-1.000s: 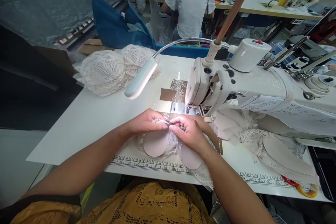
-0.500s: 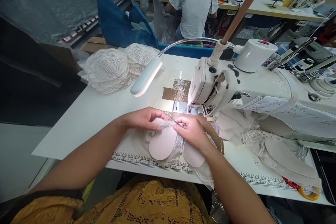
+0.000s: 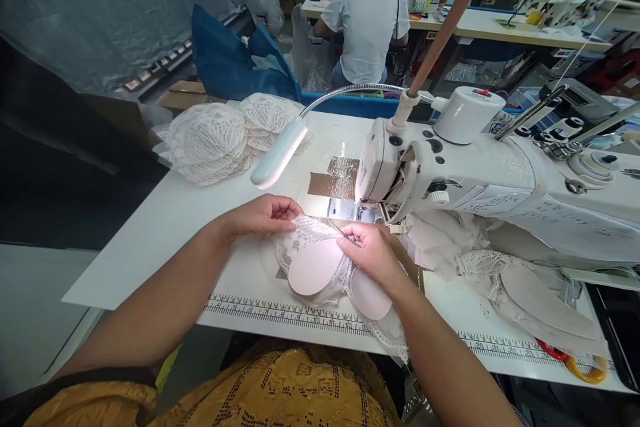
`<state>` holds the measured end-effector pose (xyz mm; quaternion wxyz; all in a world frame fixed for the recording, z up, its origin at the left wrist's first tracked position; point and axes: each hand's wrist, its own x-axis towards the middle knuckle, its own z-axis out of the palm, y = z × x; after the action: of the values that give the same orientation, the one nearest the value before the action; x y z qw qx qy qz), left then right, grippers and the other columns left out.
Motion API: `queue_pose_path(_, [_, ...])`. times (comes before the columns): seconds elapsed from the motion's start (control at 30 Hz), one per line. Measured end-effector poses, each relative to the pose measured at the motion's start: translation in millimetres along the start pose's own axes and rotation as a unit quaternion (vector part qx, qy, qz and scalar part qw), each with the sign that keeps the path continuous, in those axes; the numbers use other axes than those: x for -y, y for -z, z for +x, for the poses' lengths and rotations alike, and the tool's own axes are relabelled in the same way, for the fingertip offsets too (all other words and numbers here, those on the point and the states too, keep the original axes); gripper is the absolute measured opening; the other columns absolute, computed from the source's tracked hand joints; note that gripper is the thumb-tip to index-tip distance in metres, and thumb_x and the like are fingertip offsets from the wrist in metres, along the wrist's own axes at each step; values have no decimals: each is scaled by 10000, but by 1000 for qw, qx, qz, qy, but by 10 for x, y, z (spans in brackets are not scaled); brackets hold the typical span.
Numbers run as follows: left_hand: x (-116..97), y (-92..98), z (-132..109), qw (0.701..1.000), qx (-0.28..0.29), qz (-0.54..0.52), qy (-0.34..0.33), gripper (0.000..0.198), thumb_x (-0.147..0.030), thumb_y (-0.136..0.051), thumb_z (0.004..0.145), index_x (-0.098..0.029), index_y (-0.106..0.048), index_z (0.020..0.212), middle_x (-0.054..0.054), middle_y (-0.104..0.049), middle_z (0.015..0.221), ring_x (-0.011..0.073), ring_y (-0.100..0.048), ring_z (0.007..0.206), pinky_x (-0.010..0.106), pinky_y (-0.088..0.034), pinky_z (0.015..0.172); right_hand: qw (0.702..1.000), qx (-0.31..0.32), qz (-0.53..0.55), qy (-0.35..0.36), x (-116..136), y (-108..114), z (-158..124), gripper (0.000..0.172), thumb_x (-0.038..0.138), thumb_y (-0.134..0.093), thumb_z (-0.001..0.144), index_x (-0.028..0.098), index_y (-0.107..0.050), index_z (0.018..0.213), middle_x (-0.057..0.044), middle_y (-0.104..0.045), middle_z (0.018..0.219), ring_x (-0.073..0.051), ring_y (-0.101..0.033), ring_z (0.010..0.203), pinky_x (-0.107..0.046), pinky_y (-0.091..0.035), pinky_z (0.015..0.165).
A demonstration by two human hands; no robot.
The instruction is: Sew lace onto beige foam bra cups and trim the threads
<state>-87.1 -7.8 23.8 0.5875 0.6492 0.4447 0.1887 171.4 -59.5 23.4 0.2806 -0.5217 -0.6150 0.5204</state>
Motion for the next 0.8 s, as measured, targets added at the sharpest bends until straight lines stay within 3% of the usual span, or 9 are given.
queue_pose_path(0.07, [-56, -103, -36, 992, -97, 59, -54, 263, -316, -703, 764, -154, -653, 965, -4, -562, 782, 101, -519, 690, 223, -429, 634, 1000, -8, 1, -1, 2, -6, -1, 168, 338, -586, 808, 187, -617, 740, -3, -599, 730, -152, -519, 666, -273, -408, 608])
queue_pose_path(0.13, [-112, -262, -58, 973, -144, 131, -125, 162, -296, -662, 810, -157, -659, 894, -2, -567, 763, 103, -518, 678, 225, -422, 626, 1000, -7, 2, 5, -6, -11, 2, 159, 328, -586, 806, 183, -623, 751, -5, -600, 739, -151, -518, 673, -273, -406, 614])
queue_pose_path(0.23, [-138, -531, -34, 929, -124, 267, -225, 142, -267, -592, 864, -147, -654, 816, 10, -591, 725, 120, -525, 660, 237, -401, 591, 1000, 1, 10, 11, -37, -22, 16, 167, 330, -578, 812, 177, -629, 769, -5, -594, 739, -148, -511, 670, -274, -402, 621])
queue_pose_path(0.33, [-74, -708, 38, 874, -137, 375, -277, 220, -243, -490, 918, -142, -653, 810, 31, -621, 729, 144, -550, 676, 251, -407, 588, 1000, -4, 14, 18, -66, -36, 26, 183, 354, -588, 809, 179, -638, 788, -11, -605, 756, -154, -516, 684, -280, -410, 639])
queue_pose_path(0.47, [14, -744, 88, 828, -171, 432, -313, 283, -204, -430, 924, -151, -643, 746, 23, -619, 666, 140, -549, 623, 248, -410, 559, 998, 8, 60, 31, -92, -46, 30, 218, 390, -607, 820, 189, -608, 736, 18, -562, 668, -128, -474, 615, -253, -378, 583])
queue_pose_path(0.63, [-1, -716, 71, 795, -226, 425, -369, 253, -155, -471, 880, -162, -638, 689, -4, -600, 591, 119, -519, 554, 234, -403, 521, 974, 34, 216, -62, -161, -64, 38, 304, 486, -580, 848, 191, -555, 782, 81, -401, 500, -70, -279, 433, -214, -165, 418])
queue_pose_path(0.8, [-24, -786, 78, 770, -280, 410, -400, 254, -142, -502, 834, -174, -616, 609, -16, -558, 523, 111, -466, 495, 239, -374, 482, 973, 76, 214, -49, -164, -135, 40, 307, 455, -615, 818, 204, -483, 699, 96, -362, 466, -68, -261, 434, -222, -190, 453])
